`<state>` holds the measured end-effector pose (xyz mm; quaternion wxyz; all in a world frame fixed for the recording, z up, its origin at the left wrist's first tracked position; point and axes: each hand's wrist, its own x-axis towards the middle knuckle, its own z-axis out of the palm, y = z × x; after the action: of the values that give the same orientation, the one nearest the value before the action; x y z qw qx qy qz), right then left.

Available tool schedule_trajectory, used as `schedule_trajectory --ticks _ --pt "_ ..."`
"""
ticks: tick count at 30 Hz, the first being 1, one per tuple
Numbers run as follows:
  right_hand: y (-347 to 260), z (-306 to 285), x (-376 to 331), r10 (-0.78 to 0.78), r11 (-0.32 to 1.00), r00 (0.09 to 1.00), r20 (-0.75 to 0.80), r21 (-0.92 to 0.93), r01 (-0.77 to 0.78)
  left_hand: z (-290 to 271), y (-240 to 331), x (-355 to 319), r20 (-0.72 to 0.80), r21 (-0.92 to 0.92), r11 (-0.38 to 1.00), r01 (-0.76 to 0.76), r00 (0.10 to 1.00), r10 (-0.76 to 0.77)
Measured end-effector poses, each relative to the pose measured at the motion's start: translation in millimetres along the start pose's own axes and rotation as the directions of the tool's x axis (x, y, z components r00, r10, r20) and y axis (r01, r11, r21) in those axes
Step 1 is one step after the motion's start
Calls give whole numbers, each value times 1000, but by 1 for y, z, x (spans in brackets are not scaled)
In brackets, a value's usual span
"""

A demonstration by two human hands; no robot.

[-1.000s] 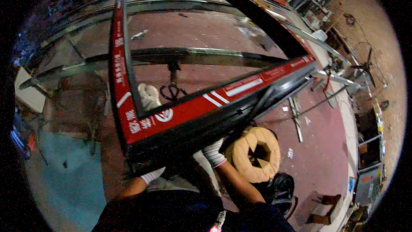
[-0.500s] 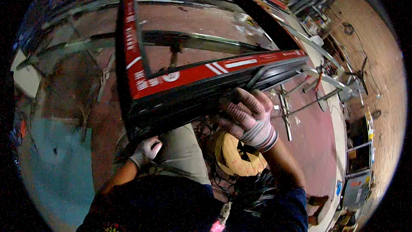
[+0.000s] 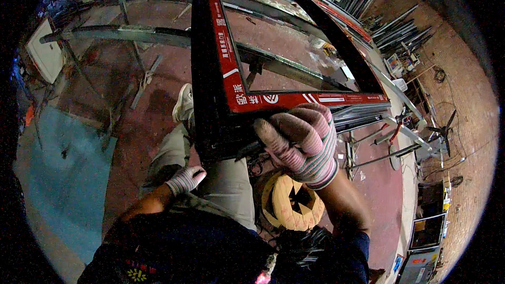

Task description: The person uses shears to trim a black rubber seal along the edges of a window frame. They repeatedly cut small sections, reposition the frame, and press the seal into place to ensure a snug fit.

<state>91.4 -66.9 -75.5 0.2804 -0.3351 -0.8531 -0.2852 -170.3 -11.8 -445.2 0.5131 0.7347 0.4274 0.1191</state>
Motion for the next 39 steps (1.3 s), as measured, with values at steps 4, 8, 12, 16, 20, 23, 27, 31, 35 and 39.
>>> schedule_trajectory --ticks 4,8,12,16,20,23,27,31,35,39 --pt "-7 8 9 138 990 990 -17 3 -138 -11 12 -6 48 -44 997 66 997 -64" --pt "-8 16 18 188 982 982 25 16 -188 -9 -1 -5 16 -49 999 24 1000 -23" --pt "-3 14 28 121 986 987 104 102 -131 -12 -2 -6 34 -23 999 35 999 -34" --pt "-5 9 33 216 965 961 172 116 -237 -11 1 -4 67 -31 999 21 998 -19" --pt "-13 1 47 441 802 838 322 278 -529 -15 1 -8 25 -15 1000 -18 1000 19" --pt "-9 -4 52 494 713 765 412 312 -628 -17 7 -8 37 5 1000 11 999 -12" --pt "7 -10 67 376 676 720 584 359 -644 -15 0 -5 44 -1 999 43 998 -43" --pt "9 -8 68 319 726 760 567 370 -580 -8 -15 1 44 -16 1000 23 999 -22" --pt "8 -9 69 296 787 774 560 315 -530 -15 0 -3 36 -7 1000 15 999 -14" --pt "6 -6 68 305 810 779 547 281 -515 -15 -4 -2 49 -9 998 55 997 -54"
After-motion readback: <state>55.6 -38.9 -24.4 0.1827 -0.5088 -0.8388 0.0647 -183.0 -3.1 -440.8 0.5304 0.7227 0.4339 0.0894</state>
